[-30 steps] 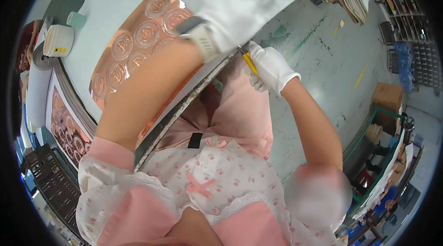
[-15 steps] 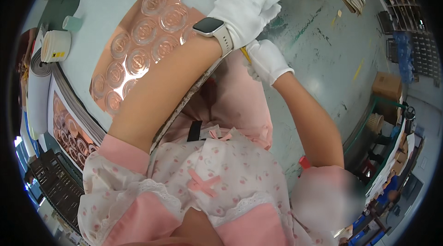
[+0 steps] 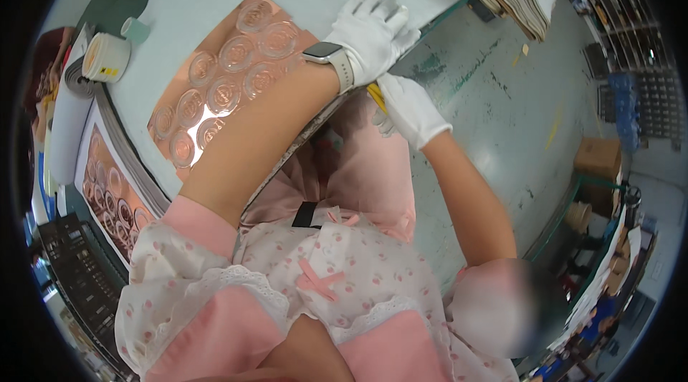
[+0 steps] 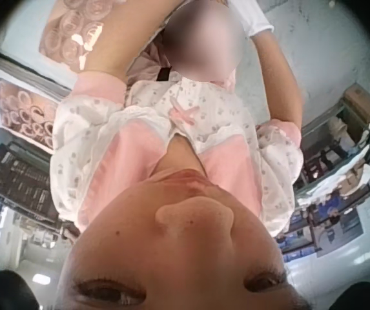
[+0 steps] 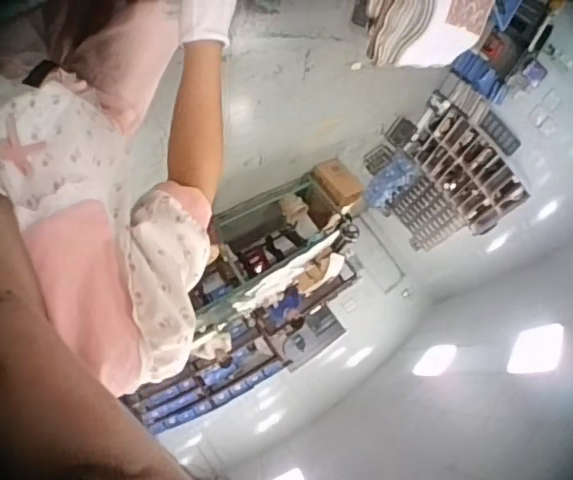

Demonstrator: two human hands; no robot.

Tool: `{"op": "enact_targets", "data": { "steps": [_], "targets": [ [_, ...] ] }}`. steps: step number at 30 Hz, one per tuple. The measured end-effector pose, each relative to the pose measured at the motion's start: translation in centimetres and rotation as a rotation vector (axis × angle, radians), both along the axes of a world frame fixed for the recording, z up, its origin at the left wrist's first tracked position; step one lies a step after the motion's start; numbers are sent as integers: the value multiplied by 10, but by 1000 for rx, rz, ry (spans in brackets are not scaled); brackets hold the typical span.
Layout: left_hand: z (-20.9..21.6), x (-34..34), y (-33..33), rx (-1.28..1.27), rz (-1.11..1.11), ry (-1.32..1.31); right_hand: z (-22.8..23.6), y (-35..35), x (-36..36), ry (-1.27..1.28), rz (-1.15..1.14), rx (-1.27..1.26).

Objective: The person uses yellow-handled pliers to cut circular copper foil pieces from a larger sheet. They work methodically, cutting each circle and occasionally adjusting the sheet's position on the table. The person wears white gloves and a pink floral apron while performing the task in a workshop setting.

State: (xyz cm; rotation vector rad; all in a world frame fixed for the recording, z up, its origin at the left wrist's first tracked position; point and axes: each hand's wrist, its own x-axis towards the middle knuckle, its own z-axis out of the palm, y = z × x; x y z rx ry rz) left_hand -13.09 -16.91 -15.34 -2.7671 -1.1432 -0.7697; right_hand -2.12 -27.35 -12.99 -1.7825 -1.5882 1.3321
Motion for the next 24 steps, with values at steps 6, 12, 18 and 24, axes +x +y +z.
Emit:
{"op": "enact_targets", "data": {
  "steps": [6,12,18,24],
  "targets": [
    [4,-3,-4,-46,1,-37,23,10,-25,-32,-72,-320],
    [14,-4,-7,-178,7,-8,17,20,-38,-302,16,-211],
    [11,-3,-6,-196,29,-200,-2,24,-20,-468,291,-102],
    [37,2,5,-365,219,-315,22,40,5,-549,646,430]
  ]
}}
